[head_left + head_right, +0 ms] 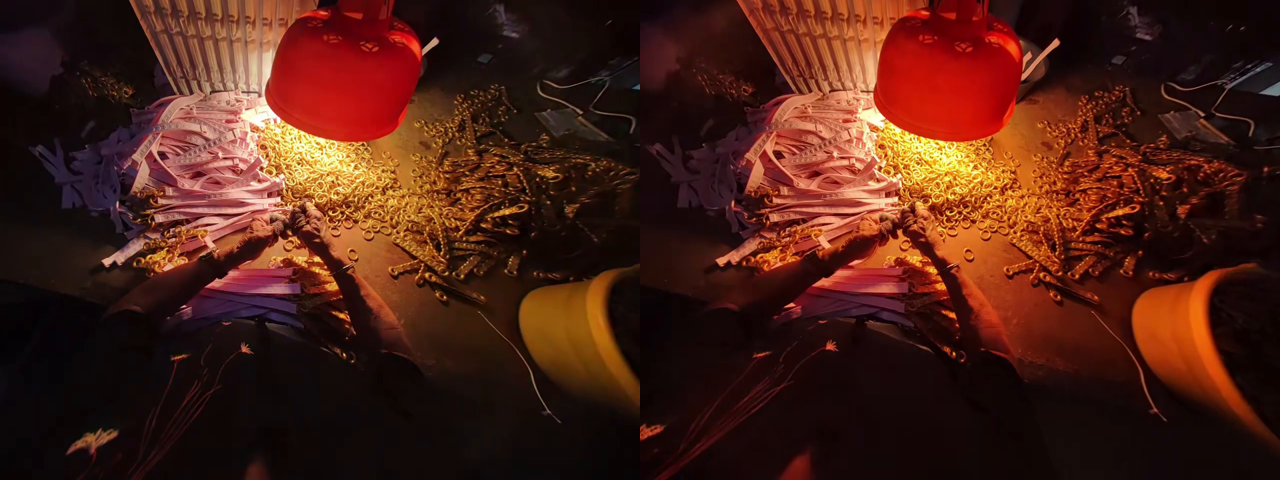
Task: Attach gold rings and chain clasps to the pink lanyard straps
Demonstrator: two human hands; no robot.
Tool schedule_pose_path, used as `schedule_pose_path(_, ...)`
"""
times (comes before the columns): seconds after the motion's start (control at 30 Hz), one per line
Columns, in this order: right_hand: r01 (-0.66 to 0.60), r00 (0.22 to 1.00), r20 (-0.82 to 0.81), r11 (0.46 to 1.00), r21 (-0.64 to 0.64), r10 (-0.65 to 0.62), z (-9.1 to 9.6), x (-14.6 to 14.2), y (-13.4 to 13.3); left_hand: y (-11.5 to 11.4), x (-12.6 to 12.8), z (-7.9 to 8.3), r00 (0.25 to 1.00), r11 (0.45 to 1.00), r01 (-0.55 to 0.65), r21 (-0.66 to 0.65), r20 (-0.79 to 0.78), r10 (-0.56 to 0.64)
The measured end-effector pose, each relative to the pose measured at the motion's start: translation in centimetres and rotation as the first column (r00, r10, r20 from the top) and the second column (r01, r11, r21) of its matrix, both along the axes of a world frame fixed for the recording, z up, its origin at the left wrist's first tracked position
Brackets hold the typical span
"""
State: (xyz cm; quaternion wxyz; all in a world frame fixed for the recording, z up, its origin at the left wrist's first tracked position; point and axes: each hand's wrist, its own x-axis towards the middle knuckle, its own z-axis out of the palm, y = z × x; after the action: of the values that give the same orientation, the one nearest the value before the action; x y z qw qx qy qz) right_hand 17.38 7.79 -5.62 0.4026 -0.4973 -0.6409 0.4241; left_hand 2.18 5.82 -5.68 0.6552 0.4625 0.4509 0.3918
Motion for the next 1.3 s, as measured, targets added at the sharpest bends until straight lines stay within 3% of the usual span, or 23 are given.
schedule_pose_path(0.17, -0.084, 0.973, 0.219, 0.996, 0.041, 0.073, 3.3, 0.3, -3.4, 0.2, -1.3, 4.5, 0.997, 0.985, 0.048, -0.167, -0.052, -0.057)
schedule_pose_path(0.27, -0.144, 0.906, 0.403, 0.990, 0.002, 0.131, 5.7, 0.4, -7.0, -1.0, -2.3, 6.9, 0.994, 0.971, 0.090, -0.222, -0.046, -0.102)
schedule_pose_path(0.33, -0.178, 0.868, 0.466, 0.983, -0.033, 0.173, 6.5, 0.2, -9.4, -2.4, -2.9, 7.6, 0.985, 0.962, 0.145, -0.230, -0.057, -0.162)
schedule_pose_path(0.53, -0.185, 0.879, 0.425, 0.977, -0.109, 0.214, 5.4, -0.1, -14.9, -7.3, -3.9, 6.5, 0.925, 0.904, 0.362, -0.230, -0.035, -0.379)
schedule_pose_path(0.7, -0.104, 0.923, 0.356, 0.986, -0.134, 0.145, 3.9, -0.4, -16.4, -9.9, -4.1, 5.8, 0.937, 0.906, 0.338, -0.256, 0.003, -0.349)
schedule_pose_path(0.87, -0.156, 0.967, 0.164, 0.962, -0.224, 0.195, 3.7, -1.0, -15.6, -10.1, -3.6, 5.5, 0.971, 0.928, 0.241, -0.283, 0.070, -0.231)
schedule_pose_path(1.07, -0.243, 0.943, 0.182, 0.951, -0.193, 0.278, 3.1, -1.2, -14.6, -10.0, -2.7, 4.8, 0.960, 0.879, 0.249, -0.406, 0.226, -0.168)
schedule_pose_path(1.2, -0.331, 0.902, 0.239, 0.931, -0.154, 0.360, 3.5, -0.9, -13.8, -9.7, -2.2, 4.8, 0.972, 0.898, 0.222, -0.380, 0.158, -0.173)
schedule_pose_path(1.3, -0.362, 0.868, 0.322, 0.926, -0.111, 0.378, 4.3, -0.5, -13.1, -8.9, -2.6, 5.0, 0.970, 0.924, 0.237, -0.299, 0.017, -0.244)
